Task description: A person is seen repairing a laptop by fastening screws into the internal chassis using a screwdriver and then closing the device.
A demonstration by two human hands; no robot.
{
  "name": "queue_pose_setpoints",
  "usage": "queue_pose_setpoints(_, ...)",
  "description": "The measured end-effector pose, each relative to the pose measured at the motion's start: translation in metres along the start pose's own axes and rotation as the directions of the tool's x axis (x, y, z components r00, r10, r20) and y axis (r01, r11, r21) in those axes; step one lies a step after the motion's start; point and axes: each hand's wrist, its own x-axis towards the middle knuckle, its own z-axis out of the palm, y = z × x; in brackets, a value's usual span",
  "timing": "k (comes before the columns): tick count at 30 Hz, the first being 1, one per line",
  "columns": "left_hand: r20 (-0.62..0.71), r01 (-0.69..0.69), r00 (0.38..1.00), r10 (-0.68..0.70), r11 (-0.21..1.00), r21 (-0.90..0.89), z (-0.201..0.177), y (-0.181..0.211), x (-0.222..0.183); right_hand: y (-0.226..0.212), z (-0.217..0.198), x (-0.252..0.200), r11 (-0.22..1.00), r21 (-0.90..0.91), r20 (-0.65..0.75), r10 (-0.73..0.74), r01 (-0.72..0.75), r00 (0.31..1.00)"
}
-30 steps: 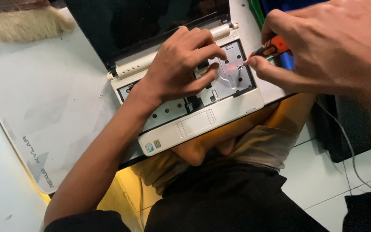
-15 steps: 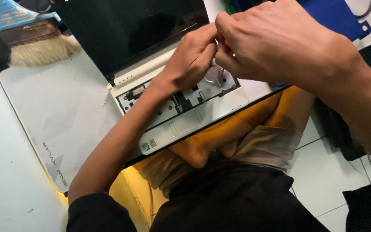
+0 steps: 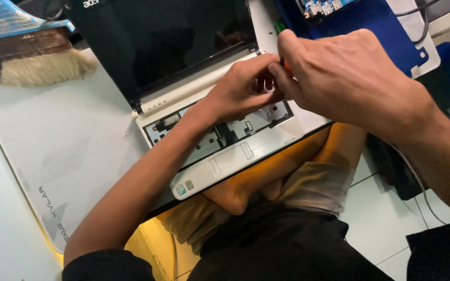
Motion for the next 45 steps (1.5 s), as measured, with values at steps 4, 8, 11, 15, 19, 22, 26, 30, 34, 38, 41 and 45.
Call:
queue_pose_setpoints(4,0.049,0.053,0.997,-0.052,0.998,-0.023,0.001,-0.004,-0.004,-0.003,0.014,-0.002,0.973,-0.166,-0.014,0.162,-0.162,0.987)
queue_pose_setpoints(8,0.054,0.053,0.997,-0.057,0.996,0.071,0.001,-0.002,-0.004,-0.006,-0.013,-0.002,0.995,-0.045,-0.006,0.085,-0.085,0.996)
queue_pose_setpoints(11,0.088,0.052,0.994,-0.062,0.992,0.114,0.003,-0.002,-0.004,-0.01,-0.001,-0.006,0.944,0.331,0.018,-0.021,0.014,1.0)
queue_pose_setpoints(15,0.08,0.038,0.996,-0.042,0.998,0.049,0.002,-0.003,-0.004,-0.023,-0.004,-0.012,0.975,0.165,-0.085,0.165,-0.15,0.983)
queue_pose_setpoints(19,0.073,0.02,0.997,-0.018,1.0,-0.015,0.0,0.006,-0.005,-0.029,-0.035,-0.011,0.905,0.339,0.105,0.234,-0.256,0.967)
queue_pose_setpoints(22,0.083,0.03,0.996,-0.038,0.995,0.092,0.002,0.001,-0.005,-0.02,-0.02,-0.004,0.926,0.316,0.104,0.181,-0.205,0.978)
queue_pose_setpoints(26,0.087,0.025,0.996,-0.034,0.994,0.105,0.001,-0.002,-0.004,-0.02,-0.024,-0.002,0.951,0.141,0.112,0.26,-0.274,0.959)
queue_pose_setpoints(30,0.064,0.04,0.997,-0.044,0.997,0.065,0.003,-0.004,-0.004,-0.015,-0.025,-0.009,0.956,0.128,0.17,0.242,-0.265,0.955)
queue_pose_setpoints(34,0.084,0.056,0.994,-0.063,0.995,0.082,-0.002,0.01,-0.004,-0.003,-0.004,-0.012,0.956,0.293,-0.083,-0.008,0.032,0.997)
queue_pose_setpoints(38,0.078,0.093,0.993,-0.091,0.995,-0.022,-0.002,0.005,-0.001,0.003,0.004,-0.003,0.997,-0.075,-0.133,0.024,-0.034,0.991)
queue_pose_setpoints(41,0.017,0.004,1.0,-0.003,0.998,-0.062,0.0,-0.003,-0.001,0.007,-0.017,-0.001,0.991,0.027,0.164,0.126,-0.132,0.978)
queue_pose_setpoints(45,0.055,-0.003,0.999,0.002,1.0,0.013,-0.004,0.007,0.0,0.014,-0.013,-0.003,0.991,0.134,0.115,-0.028,0.013,0.993)
